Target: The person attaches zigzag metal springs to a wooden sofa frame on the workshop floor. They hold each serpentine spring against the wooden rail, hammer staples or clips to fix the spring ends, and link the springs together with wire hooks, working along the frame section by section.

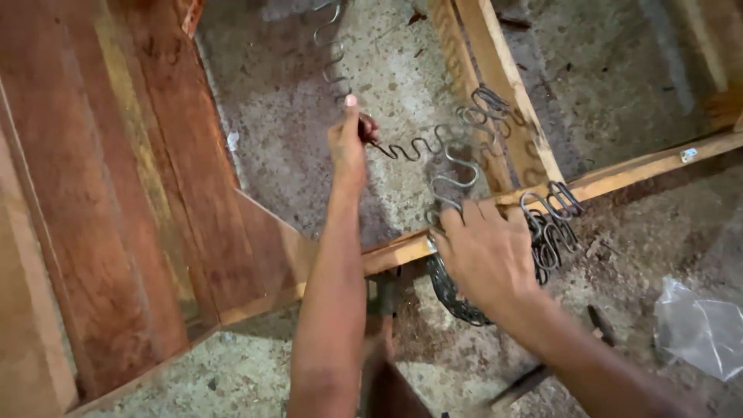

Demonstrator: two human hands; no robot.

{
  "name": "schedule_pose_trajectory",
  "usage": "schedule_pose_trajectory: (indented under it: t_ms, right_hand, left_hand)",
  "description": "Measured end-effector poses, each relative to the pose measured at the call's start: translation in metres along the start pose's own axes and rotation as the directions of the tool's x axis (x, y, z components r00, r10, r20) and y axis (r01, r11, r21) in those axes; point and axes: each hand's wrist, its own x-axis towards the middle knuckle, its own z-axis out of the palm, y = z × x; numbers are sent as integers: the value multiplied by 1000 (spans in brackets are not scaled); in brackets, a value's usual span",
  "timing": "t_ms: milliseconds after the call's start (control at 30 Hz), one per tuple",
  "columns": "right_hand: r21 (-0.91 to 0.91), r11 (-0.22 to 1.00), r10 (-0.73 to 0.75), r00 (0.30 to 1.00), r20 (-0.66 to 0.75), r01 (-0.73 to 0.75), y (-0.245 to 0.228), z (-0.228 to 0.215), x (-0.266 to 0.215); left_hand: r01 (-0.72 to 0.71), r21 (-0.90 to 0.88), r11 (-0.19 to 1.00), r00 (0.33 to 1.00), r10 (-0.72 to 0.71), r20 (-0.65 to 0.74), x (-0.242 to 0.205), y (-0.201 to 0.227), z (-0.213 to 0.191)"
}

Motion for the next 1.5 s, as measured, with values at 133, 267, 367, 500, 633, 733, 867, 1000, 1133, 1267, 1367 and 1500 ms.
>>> schedule_pose_trajectory:
  t_ms: [133,267,367,500,633,733,867,1000,1133,1267,1367,1500]
  right_hand:
    - [65,998,-23,996,-83,28,9,-3,-19]
    - [100,994,-25,987,-160,41,13,-8,-35]
    - [118,990,-44,964,-264,78,18,-10,-41]
    - [138,986,-44,938,-345,97,26,-2,-54]
    - [174,984,25,944,-328,34,37,-3,-64]
    - [216,976,76,947,-313,-7,46,-2,-73]
    - [255,964,154,943,-296,-77,60,6,-87]
    - [270,951,224,939,-259,-152,87,21,-115]
    - [319,926,279,935,-218,-202,115,25,-138]
    - [368,900,290,952,-97,-236,151,31,-156]
    - [432,863,299,954,-19,-262,174,23,-150]
    - [418,827,368,924,102,-376,206,35,-173]
  left_hand:
    - [43,-312,949,998,-26,56,17,-15,-2]
    - [107,-547,830,989,-147,-30,38,-38,10]
    - [146,-631,762,962,-257,-88,53,-45,20]
    - [133,-730,670,934,-331,-134,61,-50,30]
    - [184,-846,500,931,-365,-13,78,-91,44]
    - [291,-834,468,907,-412,86,79,-123,58]
    - [419,-899,127,880,-302,368,58,-119,94]
    - [465,-858,217,885,-150,441,39,-95,119]
    - [451,-841,298,889,-232,394,18,-88,99]
    - [386,-674,630,922,-256,289,-19,-49,77]
    - [306,-396,866,943,-218,253,-44,-10,64]
    - [319,-245,916,947,-299,115,-104,58,88]
